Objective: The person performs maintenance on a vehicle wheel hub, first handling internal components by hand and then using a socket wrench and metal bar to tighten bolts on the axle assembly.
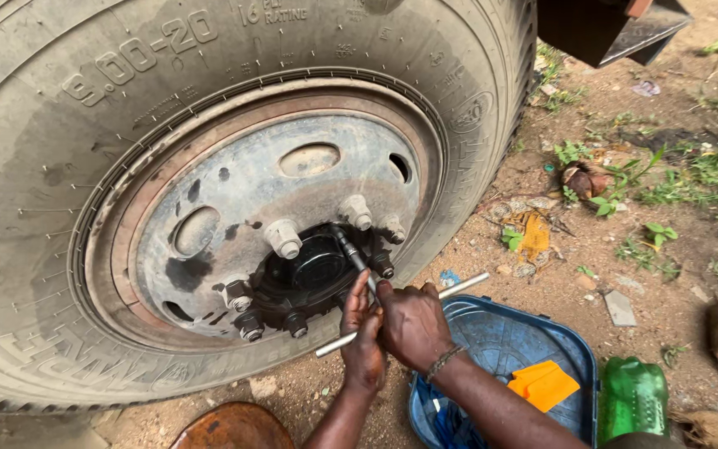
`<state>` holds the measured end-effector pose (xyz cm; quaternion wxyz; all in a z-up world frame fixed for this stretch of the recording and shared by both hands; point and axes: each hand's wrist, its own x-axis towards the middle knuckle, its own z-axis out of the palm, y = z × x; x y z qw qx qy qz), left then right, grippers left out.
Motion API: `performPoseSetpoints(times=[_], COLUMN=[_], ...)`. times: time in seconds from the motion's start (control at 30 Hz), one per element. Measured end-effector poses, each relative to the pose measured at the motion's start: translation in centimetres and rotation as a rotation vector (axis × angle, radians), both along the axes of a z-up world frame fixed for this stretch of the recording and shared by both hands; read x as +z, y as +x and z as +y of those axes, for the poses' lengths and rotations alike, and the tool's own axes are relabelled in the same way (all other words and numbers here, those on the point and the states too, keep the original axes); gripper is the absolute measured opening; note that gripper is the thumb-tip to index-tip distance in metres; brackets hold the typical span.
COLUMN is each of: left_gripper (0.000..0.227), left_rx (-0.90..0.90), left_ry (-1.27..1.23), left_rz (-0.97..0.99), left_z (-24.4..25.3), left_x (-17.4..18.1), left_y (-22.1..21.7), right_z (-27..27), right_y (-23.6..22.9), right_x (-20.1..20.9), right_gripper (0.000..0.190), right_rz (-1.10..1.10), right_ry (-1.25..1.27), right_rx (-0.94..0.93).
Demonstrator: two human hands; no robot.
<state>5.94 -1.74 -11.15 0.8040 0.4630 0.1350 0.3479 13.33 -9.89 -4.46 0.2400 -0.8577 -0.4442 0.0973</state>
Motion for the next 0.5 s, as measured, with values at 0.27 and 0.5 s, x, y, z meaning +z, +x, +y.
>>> performPoseSetpoints(times=[0.27,0.5], left_gripper=[0.047,0.039], left_rx=[-0.007,-0.053], left_ry=[0.354,0.577], left_rz=[0.128,0.388], left_z=[0.6,1.6], left_x=[-0.1,0.2], left_y=[0.4,-1.9], right_z=[-0.1,0.5], right_y=[0.7,0.4], right_x=[-0.8,-5.1], right_gripper=[0.04,0.039], right_rz=[0.049,0.132], right_ry=[0.36,0.464], right_rx=[0.013,-0.032])
